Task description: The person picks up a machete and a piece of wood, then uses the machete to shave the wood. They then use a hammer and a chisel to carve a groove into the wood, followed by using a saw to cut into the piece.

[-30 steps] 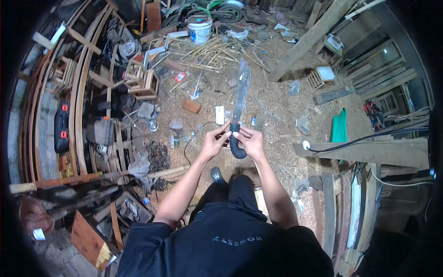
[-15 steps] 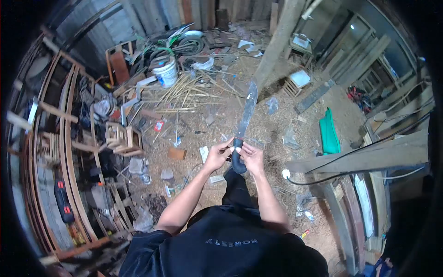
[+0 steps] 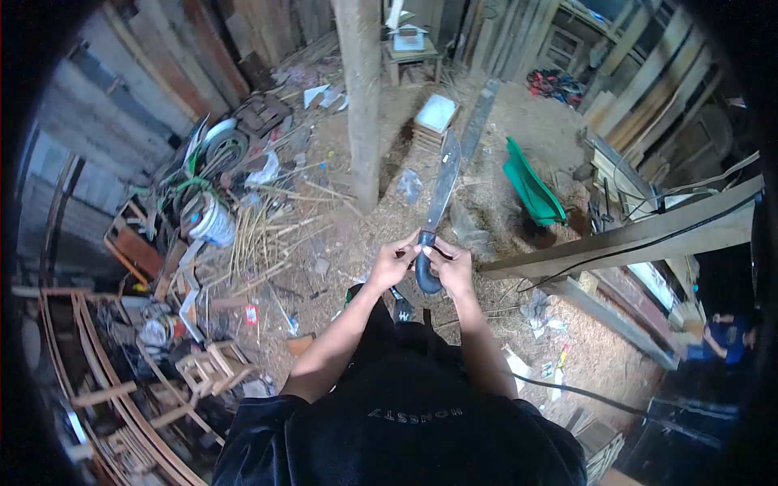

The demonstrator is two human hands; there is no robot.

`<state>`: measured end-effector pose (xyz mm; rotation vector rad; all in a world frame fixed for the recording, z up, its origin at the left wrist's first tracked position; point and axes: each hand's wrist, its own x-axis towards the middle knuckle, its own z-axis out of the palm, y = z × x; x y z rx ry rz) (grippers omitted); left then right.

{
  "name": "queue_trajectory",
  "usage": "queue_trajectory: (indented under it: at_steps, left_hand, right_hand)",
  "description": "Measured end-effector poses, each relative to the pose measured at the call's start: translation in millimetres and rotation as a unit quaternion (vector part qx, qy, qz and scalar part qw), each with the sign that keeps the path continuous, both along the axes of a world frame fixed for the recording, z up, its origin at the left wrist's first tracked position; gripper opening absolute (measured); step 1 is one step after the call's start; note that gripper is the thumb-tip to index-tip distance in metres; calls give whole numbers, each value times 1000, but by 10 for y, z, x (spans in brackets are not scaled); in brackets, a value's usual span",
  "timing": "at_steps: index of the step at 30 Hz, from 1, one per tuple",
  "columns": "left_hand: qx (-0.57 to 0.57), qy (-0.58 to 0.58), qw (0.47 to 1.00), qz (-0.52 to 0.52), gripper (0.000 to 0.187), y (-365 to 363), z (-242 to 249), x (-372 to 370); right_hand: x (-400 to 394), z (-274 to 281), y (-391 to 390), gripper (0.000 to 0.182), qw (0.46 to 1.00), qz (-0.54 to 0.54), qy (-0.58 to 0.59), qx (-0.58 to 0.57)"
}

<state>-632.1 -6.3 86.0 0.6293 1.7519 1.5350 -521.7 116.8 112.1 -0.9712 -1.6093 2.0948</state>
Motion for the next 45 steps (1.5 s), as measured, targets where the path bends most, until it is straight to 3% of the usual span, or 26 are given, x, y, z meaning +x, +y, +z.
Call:
queue_trajectory:
  at_steps: [2,5,7,9,12,14,21,28,29,31,32,41,42,43,45]
  left_hand:
    - [17,-79,997,-16,46,133,217,-180]
    - [69,-176,980,-58,47,406,96,-575]
    - [46,-106,988,-104,47,533,-71,-897]
    - [51,-112,983,-135,47,654,-10,-1180]
    - [42,-75,975,-204,51,866,35,-1652]
    - [19,-45,969,-242,50,969,38,-1883]
    - [36,-50,973,-225,39,1612,-23,-2221]
    - [-19,130,958,-256,44,2597,30,-2343]
    - [-20,130,958,-255,44,2802,-42,-2350]
    - [1,-20,967,-253,48,3225,-268,-2367]
    - [8,-31,969,-247,50,3422,-337,-2371]
    - [-21,50,970,-238,50,4971,-235,-2235]
    - [-73,-50,971,-220,52,5091,-50,-2211]
    - [-79,-52,971,-219,52,5179,-90,-2215]
    - [-10,42,973,-226,52,5435,-162,-2251]
  right_hand:
    - [-167,88,34,30,995,-21,75,-58]
    - [-435,60,198,28,996,-45,81,-11]
    - [-633,10,271,27,992,-75,93,-49]
    - [-887,-13,341,33,987,-95,-40,119]
    - [-1222,-71,417,33,984,-175,38,20]
    - [-1376,-22,492,33,981,-187,19,38]
    - [-1704,7,929,38,964,-257,-11,64]
    - [-1750,-236,1893,42,959,-264,-8,101]
    - [-1772,-287,2095,42,960,-262,-8,100]
    - [-1801,-392,2514,43,965,-257,-4,41]
    - [-1799,-429,2720,42,966,-255,5,39]
    - [-1622,-518,4298,41,963,-253,-45,84]
    - [-1608,-461,4445,41,965,-234,-69,94]
    - [-1610,-500,4537,41,966,-233,-71,88]
    - [-1677,-474,4798,40,959,-253,-69,105]
